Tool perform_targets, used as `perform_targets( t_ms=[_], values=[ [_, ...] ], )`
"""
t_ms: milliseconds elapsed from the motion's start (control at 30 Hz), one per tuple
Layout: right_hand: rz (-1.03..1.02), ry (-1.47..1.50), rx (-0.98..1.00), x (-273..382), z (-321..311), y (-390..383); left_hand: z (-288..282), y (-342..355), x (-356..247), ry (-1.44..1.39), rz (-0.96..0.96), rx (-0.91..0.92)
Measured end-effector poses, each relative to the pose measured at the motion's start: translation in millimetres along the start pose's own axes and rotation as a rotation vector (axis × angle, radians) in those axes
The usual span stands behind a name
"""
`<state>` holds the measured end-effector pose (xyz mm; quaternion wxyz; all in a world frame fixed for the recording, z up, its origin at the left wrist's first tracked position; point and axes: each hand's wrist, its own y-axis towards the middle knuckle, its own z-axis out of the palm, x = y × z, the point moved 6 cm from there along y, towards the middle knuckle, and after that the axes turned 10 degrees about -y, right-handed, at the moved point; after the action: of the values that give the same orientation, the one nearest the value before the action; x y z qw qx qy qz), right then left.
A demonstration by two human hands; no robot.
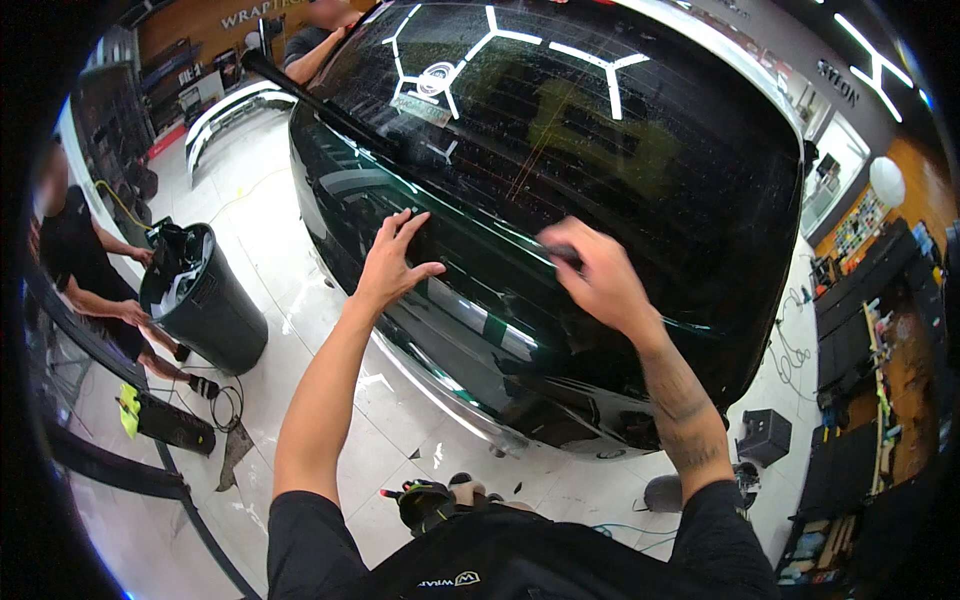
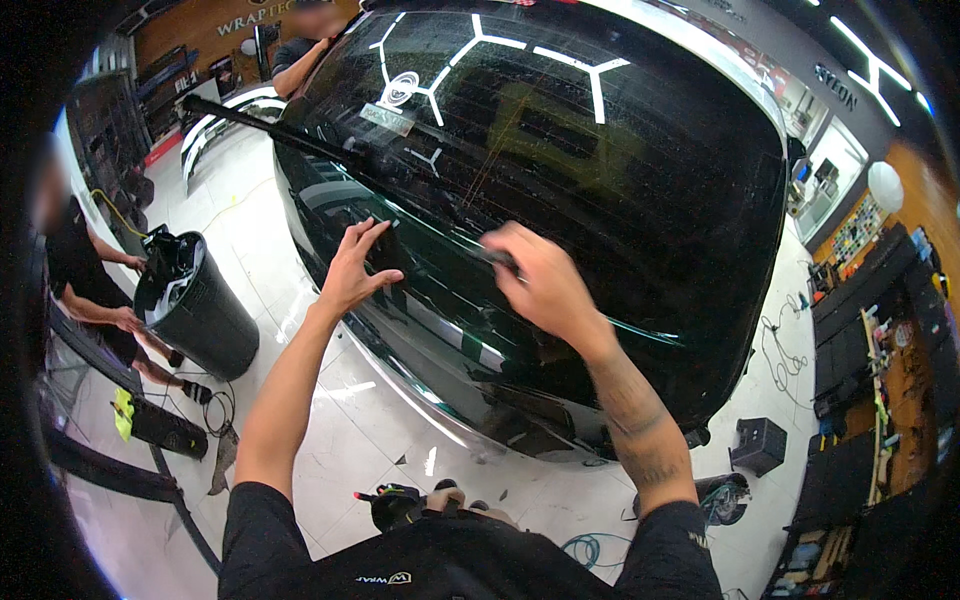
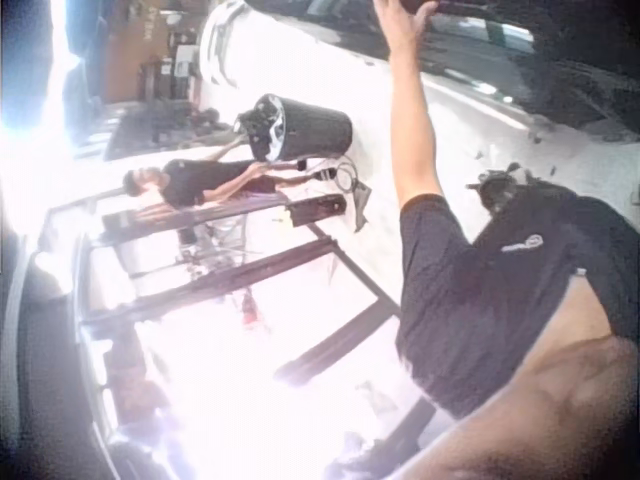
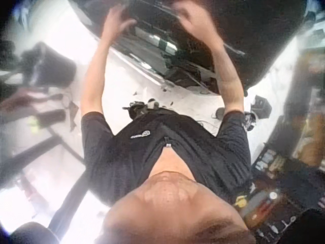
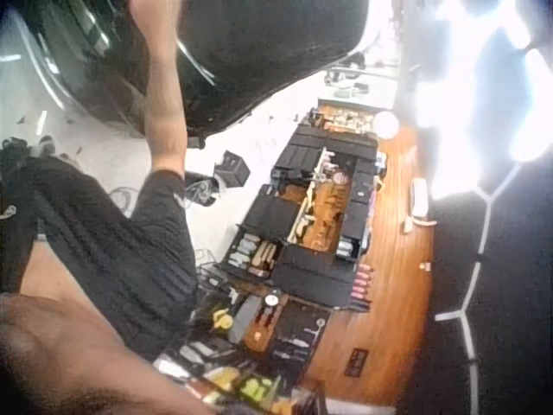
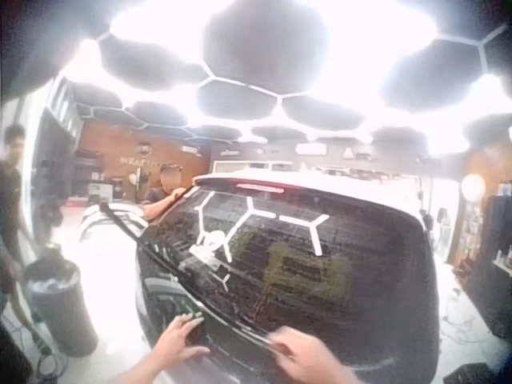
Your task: The person applies a protective film to the rear window of a dark green car. They spray the surface, use a yellow squeegee to smooth the film, and trim excess material with a knife. The person also uses a heat gun to help the film conform to the window's curvature.
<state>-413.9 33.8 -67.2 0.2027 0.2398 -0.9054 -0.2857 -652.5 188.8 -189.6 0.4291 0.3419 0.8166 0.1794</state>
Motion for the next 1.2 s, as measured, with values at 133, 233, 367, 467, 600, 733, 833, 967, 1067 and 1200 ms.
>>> perform_targets(
  t_ms=[133, 233, 367, 467, 600, 733, 833, 967, 1067, 1200],
  values=[
    [0.142, -0.209, -0.036, -4, -64, -122, 19, 0, -22, 0.098, -0.004, 0.082],
    [0.179, -0.325, -0.069, -8, -73, -149, 23, 6, -30, 0.183, 0.225, 0.182],
    [0.135, -0.376, -0.12, -6, -57, -129, 36, 18, -71, 0.107, 0.502, 0.282],
    [0.155, -0.318, -0.117, -13, -26, -96, 33, 22, -63, 0.073, 0.513, 0.218],
    [0.185, -0.353, -0.067, -8, 6, -51, 36, 27, -62, 0.007, 0.482, 0.257],
    [0.398, -0.637, 0.004, -11, 26, -25, 40, 30, -62, -0.029, 0.504, 0.234],
    [0.478, -0.674, 0.01, -13, 29, -22, 41, 29, -59, -0.058, 0.511, 0.221],
    [0.513, -0.11, -0.068, -25, -6, -44, 36, 30, -54, -0.077, 0.515, 0.184],
    [0.433, -0.212, -0.028, -10, 11, -38, 42, 30, -55, -0.07, 0.486, 0.217],
    [0.412, -0.534, 0.008, -6, 43, 2, 41, 31, -58, -0.07, 0.476, 0.224]
  ],
)
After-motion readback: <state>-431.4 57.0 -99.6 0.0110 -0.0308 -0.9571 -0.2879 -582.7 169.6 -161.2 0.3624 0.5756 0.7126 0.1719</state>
